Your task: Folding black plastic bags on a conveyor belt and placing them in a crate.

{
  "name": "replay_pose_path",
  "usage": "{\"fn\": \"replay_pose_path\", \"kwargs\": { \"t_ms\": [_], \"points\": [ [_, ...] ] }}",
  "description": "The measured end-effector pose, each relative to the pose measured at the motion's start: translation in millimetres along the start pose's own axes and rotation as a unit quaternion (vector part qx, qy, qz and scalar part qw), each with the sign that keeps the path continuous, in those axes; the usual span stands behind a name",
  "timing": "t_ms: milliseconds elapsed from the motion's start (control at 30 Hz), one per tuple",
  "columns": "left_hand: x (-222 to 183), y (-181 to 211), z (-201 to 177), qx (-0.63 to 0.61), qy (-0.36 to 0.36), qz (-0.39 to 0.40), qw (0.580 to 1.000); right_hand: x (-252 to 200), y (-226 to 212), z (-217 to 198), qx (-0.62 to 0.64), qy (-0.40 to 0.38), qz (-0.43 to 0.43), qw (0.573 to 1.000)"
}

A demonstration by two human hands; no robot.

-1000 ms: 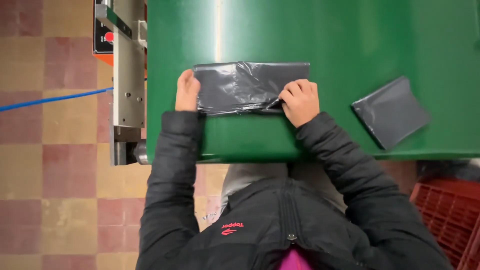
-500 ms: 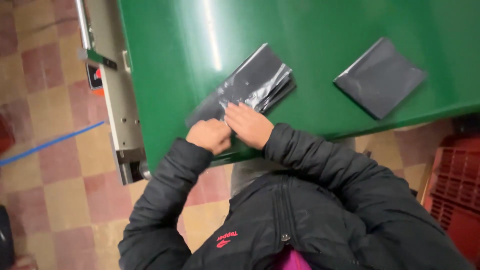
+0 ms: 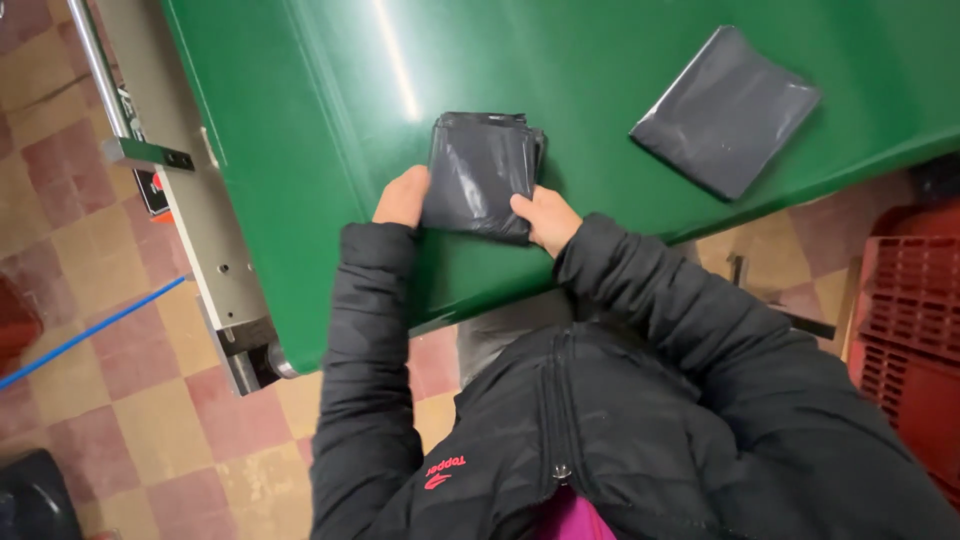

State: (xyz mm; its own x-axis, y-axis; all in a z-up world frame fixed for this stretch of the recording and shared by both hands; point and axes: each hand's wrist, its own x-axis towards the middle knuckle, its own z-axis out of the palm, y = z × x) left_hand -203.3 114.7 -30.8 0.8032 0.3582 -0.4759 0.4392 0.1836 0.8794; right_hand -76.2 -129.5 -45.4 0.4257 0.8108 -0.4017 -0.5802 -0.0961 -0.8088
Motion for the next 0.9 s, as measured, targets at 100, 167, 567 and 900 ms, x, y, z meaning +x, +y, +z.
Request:
{"fn": "replay_pose_path", "kwargs": {
  "t_ms": [100, 167, 567, 900],
  "points": [
    [-18.0, 45.2, 38.7, 0.34, 0.206, 0.105, 0.911, 15.6, -4.6, -3.4, 0.184, -0.004, 0.073, 0.98],
    [-24.8, 58.9, 63.1, 0.431, 0.279, 0.13, 0.848, 22.1, 8.5, -5.8, 0.192, -0.006, 0.078, 0.978],
    [-9.3, 105.6, 191.2, 0.197, 0.195, 0.395, 0.876, -123.2, -119.9, -34.5, -0.301, 0.357, -0.417, 0.78],
    [111.0, 109.0, 341.4, 0.364, 0.16, 0.303, 0.866, -120.5, -95.6, -190.2, -0.439, 0.547, -0.303, 0.645]
  ]
}}
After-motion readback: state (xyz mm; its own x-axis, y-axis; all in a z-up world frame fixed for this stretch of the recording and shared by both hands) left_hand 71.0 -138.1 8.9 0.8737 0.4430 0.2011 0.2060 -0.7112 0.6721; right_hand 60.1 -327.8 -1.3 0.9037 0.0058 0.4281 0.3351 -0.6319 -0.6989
